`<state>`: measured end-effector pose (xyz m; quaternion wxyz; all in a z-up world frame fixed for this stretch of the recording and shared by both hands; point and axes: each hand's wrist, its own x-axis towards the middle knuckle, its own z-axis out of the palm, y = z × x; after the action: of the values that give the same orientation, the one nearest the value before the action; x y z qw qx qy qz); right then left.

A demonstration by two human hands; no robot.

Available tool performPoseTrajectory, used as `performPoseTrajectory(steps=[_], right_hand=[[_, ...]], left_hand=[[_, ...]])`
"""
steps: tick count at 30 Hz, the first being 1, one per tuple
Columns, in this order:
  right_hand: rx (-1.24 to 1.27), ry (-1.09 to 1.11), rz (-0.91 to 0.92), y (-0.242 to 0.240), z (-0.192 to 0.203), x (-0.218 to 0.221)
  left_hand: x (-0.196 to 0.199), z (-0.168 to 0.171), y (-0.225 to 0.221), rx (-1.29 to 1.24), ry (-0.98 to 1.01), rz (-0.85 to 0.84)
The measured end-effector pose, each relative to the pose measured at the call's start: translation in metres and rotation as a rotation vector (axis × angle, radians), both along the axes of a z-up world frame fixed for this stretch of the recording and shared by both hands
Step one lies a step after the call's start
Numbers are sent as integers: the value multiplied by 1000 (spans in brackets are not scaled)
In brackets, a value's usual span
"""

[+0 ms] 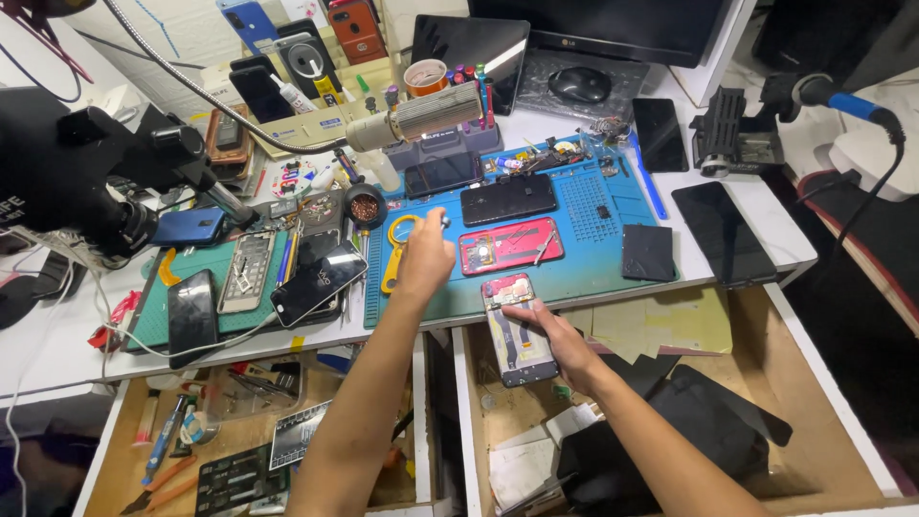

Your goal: Repairing a mobile phone by connecting internal components and the screen assembly

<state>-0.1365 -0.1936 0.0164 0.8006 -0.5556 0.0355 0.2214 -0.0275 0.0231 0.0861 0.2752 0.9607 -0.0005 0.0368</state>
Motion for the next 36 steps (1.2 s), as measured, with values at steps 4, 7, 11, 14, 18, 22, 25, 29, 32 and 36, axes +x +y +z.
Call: performPoseTrajectory(steps=[4, 7, 11, 14, 18, 22, 25, 29, 32, 36], right_hand=[[-72, -33, 6, 1, 19, -9], [-175, -113, -4, 0, 14, -16], [-214, -138, 20, -1, -12, -7], [-223, -126, 21, -2, -7, -8], [-202, -102, 12, -1, 0, -10], [-200, -115, 27, -2, -16, -4], [-194, -121, 21, -1, -16, -3], [-196, -118, 12, 0, -4, -7], [-187, -114, 2, 1, 1, -8], [-179, -103, 10, 0, 22, -13]], left_hand=[[-21, -14, 16, 125, 26, 46], [-22, -52, 30, 289, -121, -37], [-12, -89, 33, 571, -508, -111], [-21, -71, 17, 440, -526, -332], [-36, -43, -2, 268, -327, -573], [-34, -36, -5, 350, -229, -618], [-27, -35, -8, 370, -155, -628], [-20, -32, -14, 406, -61, -661], [-16, -27, -22, 433, -25, -677], [-1, -44, -32, 470, -20, -675]])
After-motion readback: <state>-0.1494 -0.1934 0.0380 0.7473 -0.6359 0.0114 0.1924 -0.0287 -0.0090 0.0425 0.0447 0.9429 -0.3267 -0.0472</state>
